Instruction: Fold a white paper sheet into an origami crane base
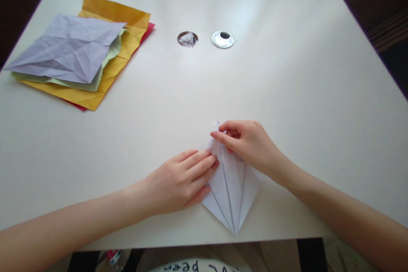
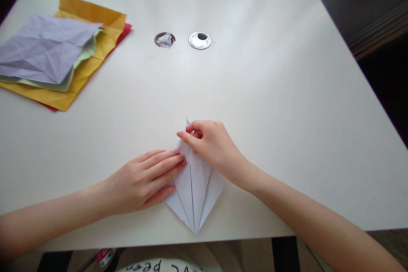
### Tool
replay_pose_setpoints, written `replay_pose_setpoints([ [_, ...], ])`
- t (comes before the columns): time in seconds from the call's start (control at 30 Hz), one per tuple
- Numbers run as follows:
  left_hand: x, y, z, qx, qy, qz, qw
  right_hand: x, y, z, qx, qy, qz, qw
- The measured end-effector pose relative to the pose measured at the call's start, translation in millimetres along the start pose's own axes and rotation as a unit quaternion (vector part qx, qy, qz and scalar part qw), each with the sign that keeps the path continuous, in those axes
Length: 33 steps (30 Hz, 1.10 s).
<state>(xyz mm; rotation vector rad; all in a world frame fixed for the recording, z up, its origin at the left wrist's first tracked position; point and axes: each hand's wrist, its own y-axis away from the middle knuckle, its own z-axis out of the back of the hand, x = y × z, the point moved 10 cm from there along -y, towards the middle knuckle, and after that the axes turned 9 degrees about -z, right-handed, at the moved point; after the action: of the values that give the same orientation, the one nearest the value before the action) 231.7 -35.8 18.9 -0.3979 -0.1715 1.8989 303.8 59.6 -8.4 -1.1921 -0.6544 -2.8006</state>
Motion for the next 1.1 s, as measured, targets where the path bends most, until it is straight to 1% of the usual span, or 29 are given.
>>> replay_pose_setpoints([
  [0.23, 0, 2, -1.7, -0.002, 0.011, 0.003, 1.0, -4, -14, -4, 0.043, -0.027, -0.02, 0.999],
  [0.43, 1, 2, -3.5, 0.003, 0.017, 0.002, 1.0, -5, -25, 0, 0.044, -0.027, -0.02, 0.998],
  [0.57, 3, 3, -3.9, 0.01, 0.025, 0.012, 1.0, -3, -23, 2, 0.037, -0.026, -0.005, 0.999],
  [0.73, 3, 4, 1.1, 0.001, 0.034, 0.012, 0.999, -6, -13, 0, 0.059, -0.014, 0.002, 0.998],
  [0.87, 3, 2, 3.7, -0.011, 0.021, 0.007, 1.0, -8, -10, 1, 0.044, -0.004, 0.007, 0.999],
  [1.0, 2, 1, -1.2, 0.002, 0.011, 0.0, 1.0, -10, -11, 1, 0.026, 0.005, 0.002, 1.0],
  [1.1, 3, 1, -5.1, 0.014, 0.016, 0.008, 1.0, -10, -8, 3, 0.002, 0.005, 0.004, 1.0],
])
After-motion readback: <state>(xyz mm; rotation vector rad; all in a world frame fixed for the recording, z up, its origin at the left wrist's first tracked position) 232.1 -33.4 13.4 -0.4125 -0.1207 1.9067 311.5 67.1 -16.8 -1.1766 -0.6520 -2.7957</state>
